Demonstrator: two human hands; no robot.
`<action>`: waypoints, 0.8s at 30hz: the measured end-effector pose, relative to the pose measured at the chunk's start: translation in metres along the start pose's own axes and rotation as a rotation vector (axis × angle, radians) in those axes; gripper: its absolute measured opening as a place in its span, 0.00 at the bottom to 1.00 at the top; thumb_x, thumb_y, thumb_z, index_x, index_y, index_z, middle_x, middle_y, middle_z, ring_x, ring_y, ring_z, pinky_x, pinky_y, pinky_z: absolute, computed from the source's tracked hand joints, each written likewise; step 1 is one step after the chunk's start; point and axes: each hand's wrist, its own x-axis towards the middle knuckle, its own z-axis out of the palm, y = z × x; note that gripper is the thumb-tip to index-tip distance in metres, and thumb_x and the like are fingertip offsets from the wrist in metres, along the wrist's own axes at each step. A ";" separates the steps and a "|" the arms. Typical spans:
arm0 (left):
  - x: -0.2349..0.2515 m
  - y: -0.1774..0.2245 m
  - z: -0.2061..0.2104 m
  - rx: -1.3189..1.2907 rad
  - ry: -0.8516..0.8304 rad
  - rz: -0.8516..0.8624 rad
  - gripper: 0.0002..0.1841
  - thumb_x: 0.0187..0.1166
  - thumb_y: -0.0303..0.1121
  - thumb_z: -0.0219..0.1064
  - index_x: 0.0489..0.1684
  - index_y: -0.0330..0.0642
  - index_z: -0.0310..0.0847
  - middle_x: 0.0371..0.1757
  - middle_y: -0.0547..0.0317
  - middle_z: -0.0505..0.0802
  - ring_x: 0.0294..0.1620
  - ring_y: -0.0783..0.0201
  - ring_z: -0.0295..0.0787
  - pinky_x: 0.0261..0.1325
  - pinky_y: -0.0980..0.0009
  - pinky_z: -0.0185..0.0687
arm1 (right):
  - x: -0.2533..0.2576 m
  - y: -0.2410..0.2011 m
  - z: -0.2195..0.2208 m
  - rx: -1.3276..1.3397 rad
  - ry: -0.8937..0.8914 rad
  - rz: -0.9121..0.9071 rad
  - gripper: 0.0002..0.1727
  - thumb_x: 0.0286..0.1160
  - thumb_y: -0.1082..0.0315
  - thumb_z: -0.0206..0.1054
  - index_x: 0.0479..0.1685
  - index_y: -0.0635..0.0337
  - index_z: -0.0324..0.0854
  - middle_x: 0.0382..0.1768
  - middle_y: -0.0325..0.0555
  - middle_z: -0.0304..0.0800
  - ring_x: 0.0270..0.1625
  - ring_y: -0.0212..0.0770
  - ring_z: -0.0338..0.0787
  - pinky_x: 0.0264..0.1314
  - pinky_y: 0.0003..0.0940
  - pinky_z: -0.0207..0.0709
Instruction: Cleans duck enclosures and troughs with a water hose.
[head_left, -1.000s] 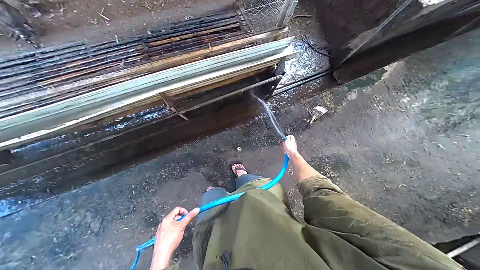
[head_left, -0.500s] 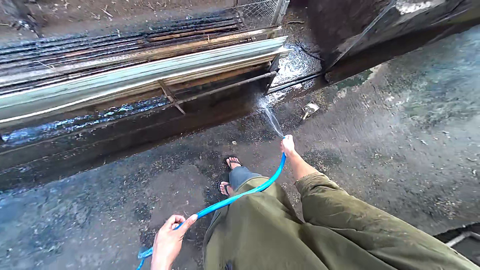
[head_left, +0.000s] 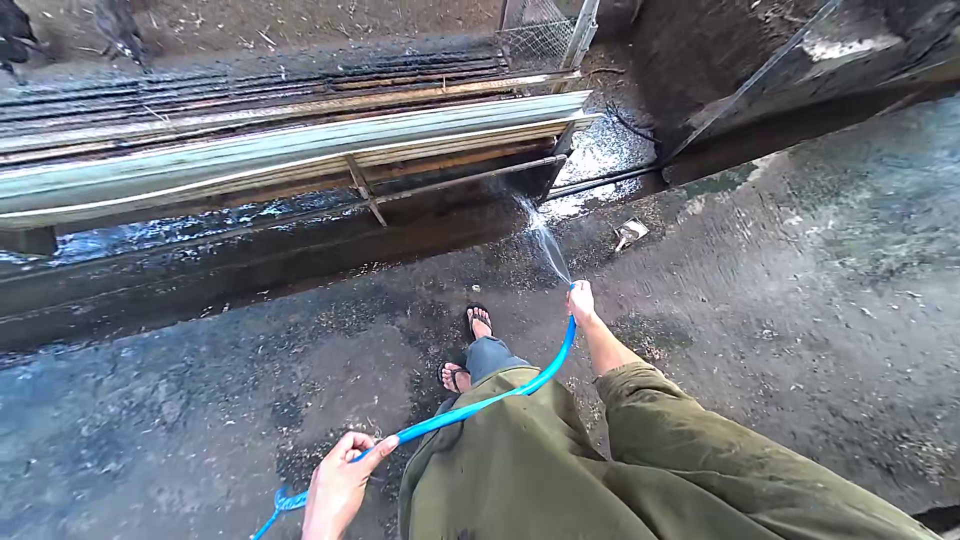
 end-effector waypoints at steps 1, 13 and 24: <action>0.000 0.001 0.000 -0.001 0.003 0.004 0.19 0.64 0.45 0.85 0.38 0.40 0.86 0.22 0.62 0.81 0.26 0.63 0.74 0.38 0.53 0.72 | 0.001 -0.002 0.001 -0.001 0.002 -0.005 0.23 0.99 0.58 0.30 0.79 0.59 0.59 0.33 0.47 0.73 0.20 0.39 0.72 0.24 0.36 0.72; -0.001 0.000 0.001 0.011 0.000 0.012 0.19 0.65 0.45 0.85 0.38 0.40 0.86 0.21 0.62 0.81 0.25 0.64 0.74 0.37 0.55 0.72 | 0.009 -0.005 0.007 0.056 0.020 -0.021 0.23 0.99 0.58 0.31 0.78 0.59 0.60 0.34 0.46 0.74 0.20 0.37 0.71 0.22 0.34 0.70; -0.003 0.002 0.002 -0.007 0.011 -0.013 0.19 0.64 0.46 0.85 0.38 0.41 0.86 0.21 0.63 0.81 0.25 0.63 0.75 0.38 0.55 0.72 | 0.009 -0.006 0.007 0.060 0.001 -0.032 0.22 0.99 0.59 0.31 0.76 0.60 0.61 0.33 0.45 0.72 0.19 0.37 0.70 0.22 0.33 0.70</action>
